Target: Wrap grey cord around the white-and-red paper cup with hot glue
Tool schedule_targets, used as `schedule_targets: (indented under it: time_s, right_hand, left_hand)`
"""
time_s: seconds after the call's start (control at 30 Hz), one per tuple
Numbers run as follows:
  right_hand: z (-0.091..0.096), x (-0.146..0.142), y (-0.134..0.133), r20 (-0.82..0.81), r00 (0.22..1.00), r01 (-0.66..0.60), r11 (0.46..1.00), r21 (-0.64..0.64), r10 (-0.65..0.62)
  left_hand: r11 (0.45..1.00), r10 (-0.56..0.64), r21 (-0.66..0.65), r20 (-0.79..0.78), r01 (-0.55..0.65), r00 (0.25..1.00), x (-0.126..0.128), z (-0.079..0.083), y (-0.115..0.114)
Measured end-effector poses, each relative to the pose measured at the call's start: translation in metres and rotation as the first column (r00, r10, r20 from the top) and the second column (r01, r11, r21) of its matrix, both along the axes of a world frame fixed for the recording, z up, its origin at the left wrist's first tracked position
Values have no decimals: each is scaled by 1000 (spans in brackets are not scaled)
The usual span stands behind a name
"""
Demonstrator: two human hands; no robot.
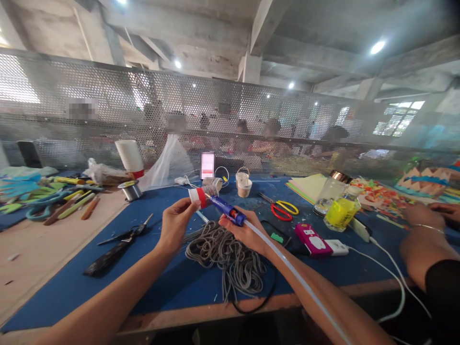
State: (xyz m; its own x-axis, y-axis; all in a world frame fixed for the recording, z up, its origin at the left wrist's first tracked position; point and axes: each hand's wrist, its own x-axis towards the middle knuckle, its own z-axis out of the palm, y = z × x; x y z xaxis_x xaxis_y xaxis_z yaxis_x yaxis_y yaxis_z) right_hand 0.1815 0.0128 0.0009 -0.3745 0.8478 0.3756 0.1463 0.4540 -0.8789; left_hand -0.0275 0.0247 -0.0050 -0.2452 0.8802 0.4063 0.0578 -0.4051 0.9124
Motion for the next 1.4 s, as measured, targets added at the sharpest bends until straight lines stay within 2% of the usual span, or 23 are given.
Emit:
schedule_targets:
  time_s: [0.43,1.4]
  right_hand:
    - [1,1,2,79,995,51,997,61,-55]
    - [-3,0,3,97,989,106,992,64,-111]
  left_hand:
    - [999,39,36,-48,-37,998,0,0,0]
    - [997,65,33,-81,-62,995,0,3,-2]
